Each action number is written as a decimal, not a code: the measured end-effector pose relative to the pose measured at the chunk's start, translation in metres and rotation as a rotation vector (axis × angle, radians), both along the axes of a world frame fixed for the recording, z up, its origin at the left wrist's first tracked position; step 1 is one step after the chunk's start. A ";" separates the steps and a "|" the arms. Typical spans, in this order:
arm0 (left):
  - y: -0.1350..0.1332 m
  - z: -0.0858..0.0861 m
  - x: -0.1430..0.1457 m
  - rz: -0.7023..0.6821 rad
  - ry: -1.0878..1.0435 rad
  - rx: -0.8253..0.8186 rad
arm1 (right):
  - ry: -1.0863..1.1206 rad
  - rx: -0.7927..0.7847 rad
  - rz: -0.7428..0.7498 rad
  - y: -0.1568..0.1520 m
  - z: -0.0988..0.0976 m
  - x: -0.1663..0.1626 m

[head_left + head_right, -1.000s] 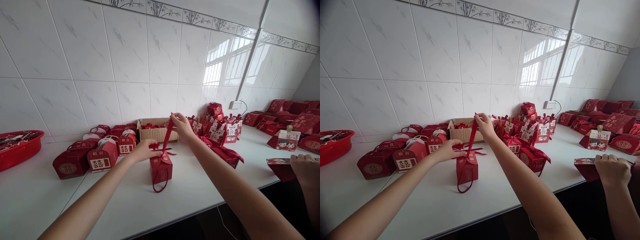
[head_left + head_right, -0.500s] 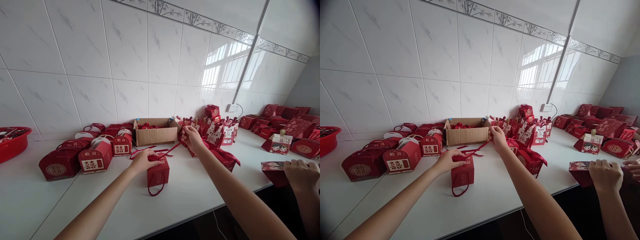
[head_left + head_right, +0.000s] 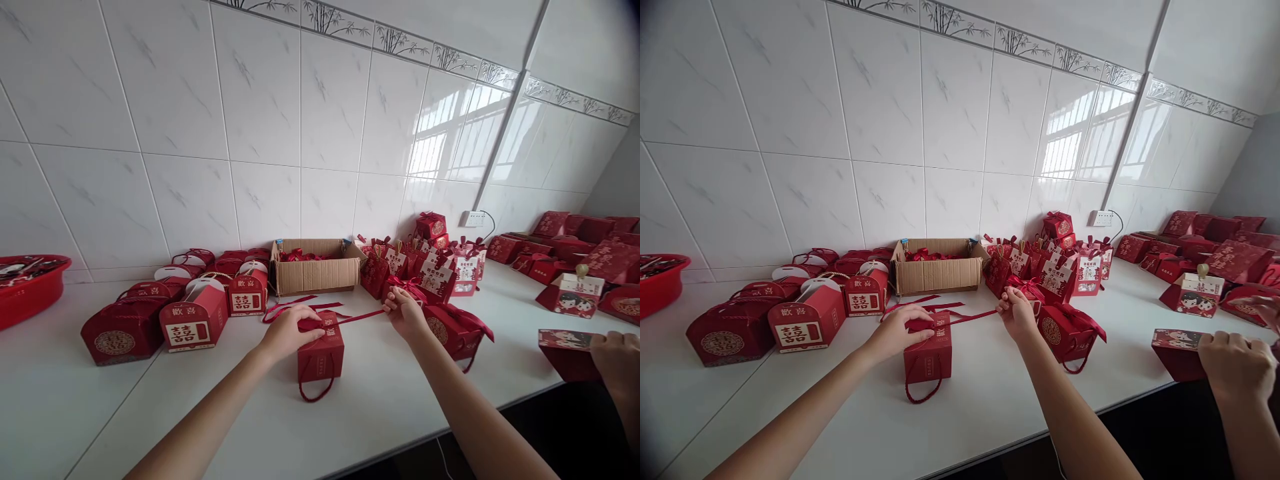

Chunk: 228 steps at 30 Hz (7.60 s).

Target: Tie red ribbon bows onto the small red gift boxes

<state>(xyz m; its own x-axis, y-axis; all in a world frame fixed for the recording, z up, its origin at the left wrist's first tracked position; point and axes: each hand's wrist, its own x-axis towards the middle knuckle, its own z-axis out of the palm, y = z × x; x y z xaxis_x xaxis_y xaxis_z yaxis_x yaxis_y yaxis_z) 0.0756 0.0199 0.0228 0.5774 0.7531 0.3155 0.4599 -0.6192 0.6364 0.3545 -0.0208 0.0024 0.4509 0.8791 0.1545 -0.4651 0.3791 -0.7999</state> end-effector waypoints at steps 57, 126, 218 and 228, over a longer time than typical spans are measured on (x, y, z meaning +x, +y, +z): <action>0.006 -0.012 -0.027 0.183 -0.332 -0.214 | -1.057 -0.173 -0.084 -0.030 -0.008 -0.060; -0.008 -0.008 -0.014 0.265 -0.219 -0.142 | -1.174 -0.156 0.196 -0.015 0.004 -0.096; -0.003 0.016 0.009 0.043 -0.349 -0.111 | -0.950 -0.161 0.141 -0.032 0.007 -0.113; -0.006 0.020 0.010 0.022 -0.324 -0.104 | -1.105 -0.258 0.216 -0.035 0.024 -0.097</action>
